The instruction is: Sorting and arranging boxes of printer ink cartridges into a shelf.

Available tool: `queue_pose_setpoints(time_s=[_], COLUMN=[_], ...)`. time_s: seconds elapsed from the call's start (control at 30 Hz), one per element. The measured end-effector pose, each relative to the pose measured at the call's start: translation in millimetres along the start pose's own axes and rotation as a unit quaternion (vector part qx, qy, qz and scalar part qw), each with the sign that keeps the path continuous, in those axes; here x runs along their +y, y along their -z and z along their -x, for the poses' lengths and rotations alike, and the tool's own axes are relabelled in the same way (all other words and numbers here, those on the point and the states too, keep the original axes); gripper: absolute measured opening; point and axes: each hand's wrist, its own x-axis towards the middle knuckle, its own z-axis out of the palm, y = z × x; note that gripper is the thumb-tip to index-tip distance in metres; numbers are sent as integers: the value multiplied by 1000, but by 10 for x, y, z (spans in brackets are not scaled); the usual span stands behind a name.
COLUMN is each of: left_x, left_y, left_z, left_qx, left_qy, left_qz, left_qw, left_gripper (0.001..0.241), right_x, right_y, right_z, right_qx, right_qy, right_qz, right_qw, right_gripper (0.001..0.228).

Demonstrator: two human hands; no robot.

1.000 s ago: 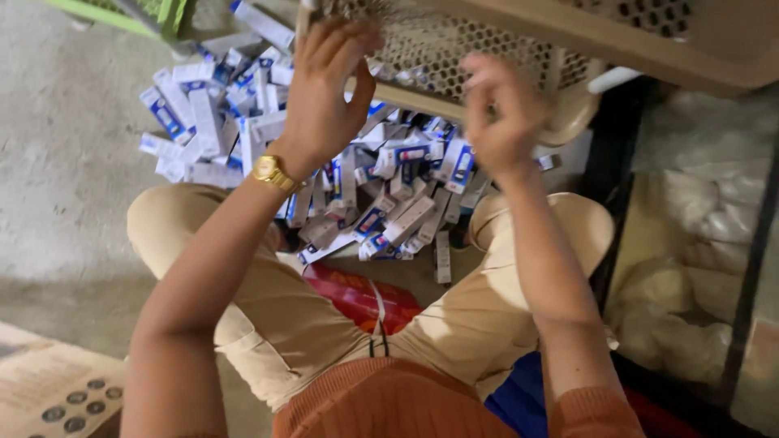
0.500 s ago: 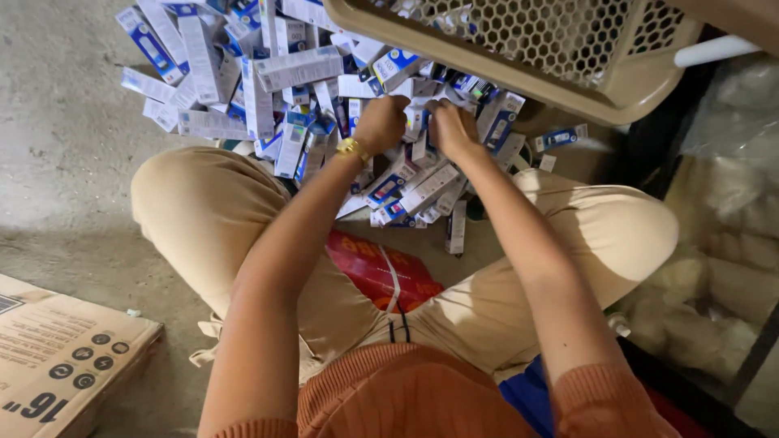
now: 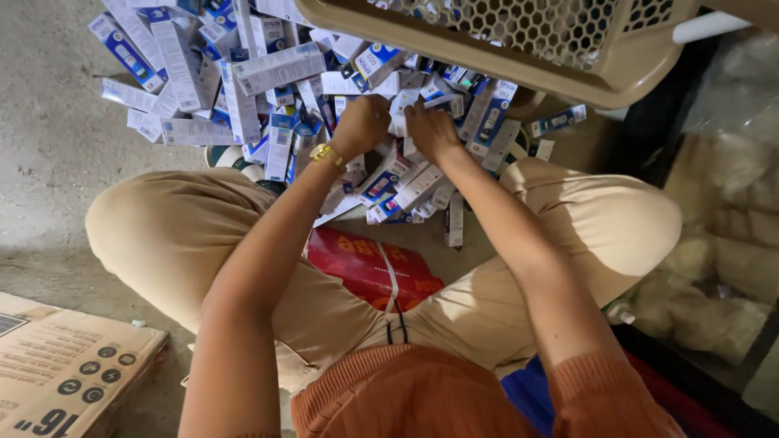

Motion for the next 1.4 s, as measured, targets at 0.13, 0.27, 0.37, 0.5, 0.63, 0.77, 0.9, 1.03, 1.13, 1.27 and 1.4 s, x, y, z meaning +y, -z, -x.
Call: queue_pose_setpoints(time_s=[0.13,0.27,0.37,0.5,0.63,0.77,0.9,1.03,1.13,1.27,1.4], left_x=[-303,255,1065,1702,1890,1903,2151,2017,2105,2150,1925], left_y=[-11,423,961,1302,1425,1421,1426,1196,1153,1146,968], left_z=[-136,-145,38,171,203,158,246,246,279,258,195], left_qx=[30,-92,-135,-81,-4,-42,-78,-181,-176,-144,-99], left_qy=[24,224,230,198,24,13,1,-18,-91,-73,-47], left_qz=[40,195,308,344,383,367,305,286,232,264,241], left_qw=[998,950,913,915,924,929,949,941,952,951,964], left_gripper=[25,60,62,52,41,33,40,45,45,46,44], right_x=[-13,-134,-278,-473,-329,-135,75,266,292,197,127], right_y=[1072,2333,2544,2832,2826,3038,3002,2774,2728,2724,2736], right_z=[189,775,1176,1330,1288,1275,1227,1135,1124,1060,1026], right_qx=[16,62,207,258,298,331,293,230,213,250,291], right_qy=[13,99,203,250,222,52,-16,19,15,-32,-42], right_qz=[-132,-261,-142,-140,-292,-432,-591,-632,-610,-596,-579], right_qw=[991,958,946,923,881,837,751,740,763,762,761], right_gripper=[45,61,48,39,29,25,36,38,33,28,23])
